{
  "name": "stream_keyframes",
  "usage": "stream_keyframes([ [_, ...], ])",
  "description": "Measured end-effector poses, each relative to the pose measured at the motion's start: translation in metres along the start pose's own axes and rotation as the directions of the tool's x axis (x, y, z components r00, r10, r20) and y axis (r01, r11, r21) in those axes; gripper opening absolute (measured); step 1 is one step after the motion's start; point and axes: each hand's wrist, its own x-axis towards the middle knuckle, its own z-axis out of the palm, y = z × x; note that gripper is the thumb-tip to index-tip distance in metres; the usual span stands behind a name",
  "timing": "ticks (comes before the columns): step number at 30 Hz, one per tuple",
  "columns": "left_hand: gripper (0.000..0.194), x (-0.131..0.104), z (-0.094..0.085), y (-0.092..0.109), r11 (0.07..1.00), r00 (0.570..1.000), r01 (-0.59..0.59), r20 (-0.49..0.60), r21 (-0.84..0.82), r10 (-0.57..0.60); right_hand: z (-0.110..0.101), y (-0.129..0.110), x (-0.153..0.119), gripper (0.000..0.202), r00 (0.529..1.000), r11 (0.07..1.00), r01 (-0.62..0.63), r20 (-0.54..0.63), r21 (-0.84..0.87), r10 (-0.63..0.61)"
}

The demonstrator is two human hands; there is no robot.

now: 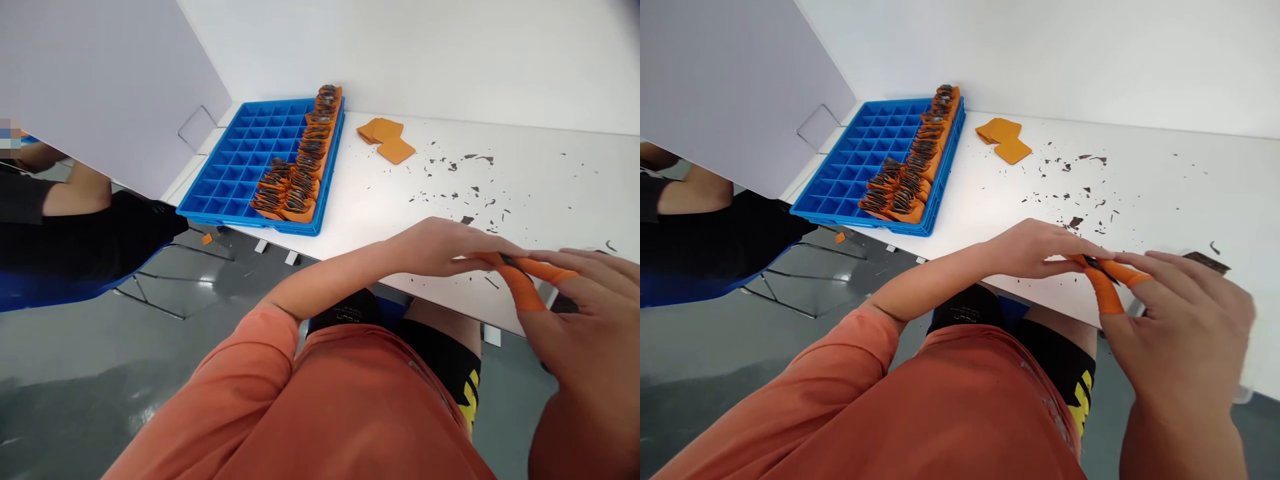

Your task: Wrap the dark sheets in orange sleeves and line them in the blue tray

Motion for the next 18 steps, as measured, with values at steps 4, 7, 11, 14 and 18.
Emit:
stream_keyframes([
  [4,0.045,-0.016,-0.010,0.012,0.999,0.998,0.053,-0.046,0.010,-0.053,0.012,-0.023,0.003,0.006,0.983,0.985,0.114,-0.160,0.131,-0.093],
  [7,0.043,-0.025,-0.018,0.016,0.987,0.992,0.105,-0.077,0.121,-0.097,0.011,-0.041,0.006,0.008,0.995,0.982,0.051,-0.096,0.181,-0.034],
  [11,0.037,-0.034,-0.029,0.018,0.964,0.997,0.049,-0.076,0.262,-0.031,0.003,-0.056,0.010,0.007,0.999,0.975,0.041,-0.042,0.217,-0.032],
  [14,0.036,-0.041,-0.039,0.023,0.954,0.995,0.000,-0.095,0.301,0.030,0.000,-0.062,0.013,0.003,0.998,0.973,0.043,-0.045,0.229,-0.033],
  [18,0.034,-0.047,-0.050,0.030,0.943,0.993,0.009,-0.110,0.334,0.030,-0.002,-0.071,0.017,0.004,0.997,0.979,0.075,-0.045,0.189,-0.068],
])
